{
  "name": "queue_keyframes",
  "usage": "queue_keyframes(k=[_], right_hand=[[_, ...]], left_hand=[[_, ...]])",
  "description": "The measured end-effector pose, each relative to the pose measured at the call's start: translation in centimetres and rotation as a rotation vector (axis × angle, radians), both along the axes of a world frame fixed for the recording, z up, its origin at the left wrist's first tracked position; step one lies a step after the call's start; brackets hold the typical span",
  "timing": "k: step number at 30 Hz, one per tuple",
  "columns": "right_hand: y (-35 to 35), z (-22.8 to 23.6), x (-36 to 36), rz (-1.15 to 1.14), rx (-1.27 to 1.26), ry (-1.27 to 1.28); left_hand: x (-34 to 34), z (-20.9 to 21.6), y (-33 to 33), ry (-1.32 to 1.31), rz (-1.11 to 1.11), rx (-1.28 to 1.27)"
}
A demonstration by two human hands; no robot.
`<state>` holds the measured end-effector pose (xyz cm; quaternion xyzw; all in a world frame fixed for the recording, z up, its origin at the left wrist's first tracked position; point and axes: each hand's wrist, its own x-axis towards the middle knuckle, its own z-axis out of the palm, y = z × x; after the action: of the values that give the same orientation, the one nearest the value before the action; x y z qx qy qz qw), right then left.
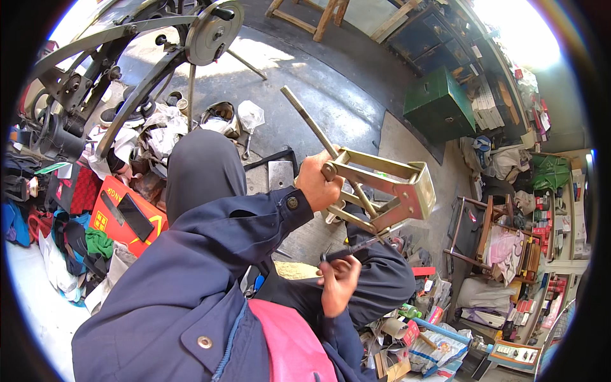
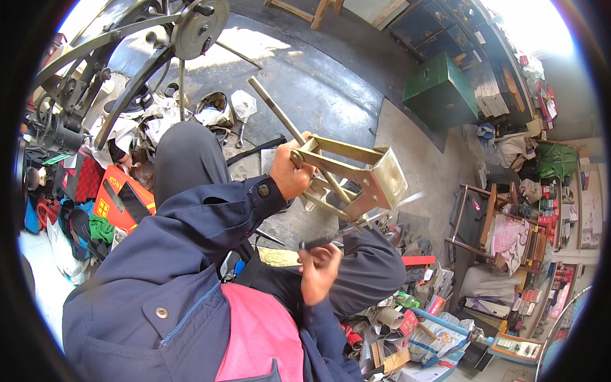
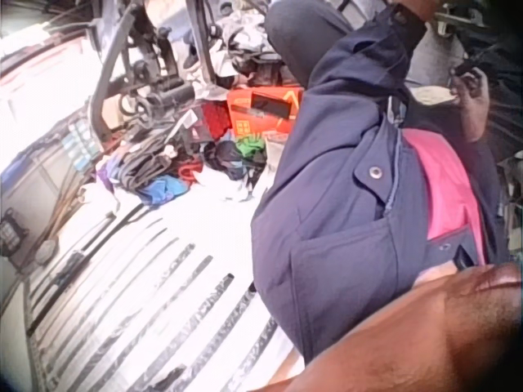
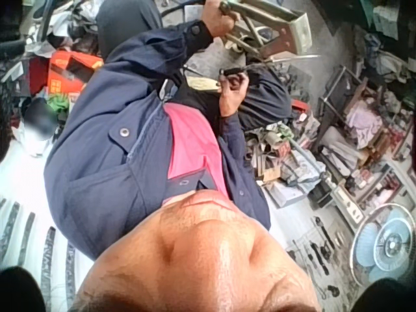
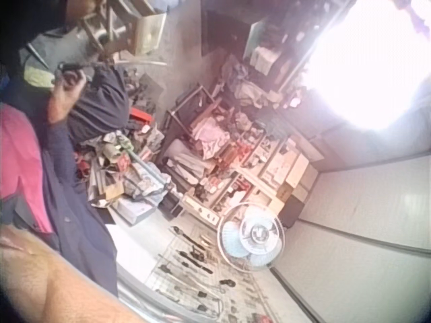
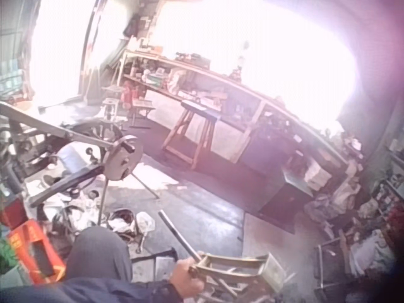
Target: The person assembles a metal frame by inserting a threaded rod and tightening it with a wrench. They hold the frame with one hand and rotate the wrench with the other to secure the rod in place.
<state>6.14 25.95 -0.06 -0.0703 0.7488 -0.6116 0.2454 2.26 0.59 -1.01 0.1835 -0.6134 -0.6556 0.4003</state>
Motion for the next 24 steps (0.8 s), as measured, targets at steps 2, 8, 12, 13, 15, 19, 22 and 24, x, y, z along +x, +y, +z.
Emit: queue_keyframes(k=[2,8,12,13,15,19,22,24], right_hand=[[-1.2,-3.9,-3.7,0.042,0.029,-0.238],[-1.9,-8.7,-13.9,0.0,-0.5,-0.405],[-3.9,-3.3,-22.2,0.019,-0.408,-0.067],[-4.8,-0.9,-22.9,-0.086,-0.563,-0.111],[-5.5,4.6,-22.6,-0.212,-0.657,-0.077],[-4.2,13.3,-17.1,-0.013,-0.559,0.319],[-2.3,15.1,-10.6,0.064,-0.365,0.68],[-1.2,14.6,-6.9,0.134,-0.311,0.753]], left_hand=[[0.2,0.1,0.0,0.01,-0.017,0.015],[0.4,0.1,-0.3,0.02,-0.025,-0.053],[0.6,0.1,-0.2,-0.01,-0.031,-0.03],[0.6,0.1,-0.2,-0.039,-0.029,-0.03],[0.5,0.2,-0.2,0.016,0.016,-0.093],[0.2,0.1,-0.1,0.018,0.089,-0.155],[-0.1,-0.2,0.2,0.01,0.09,-0.058],[-0.2,-0.4,0.2,0.0,0.102,-0.097]])
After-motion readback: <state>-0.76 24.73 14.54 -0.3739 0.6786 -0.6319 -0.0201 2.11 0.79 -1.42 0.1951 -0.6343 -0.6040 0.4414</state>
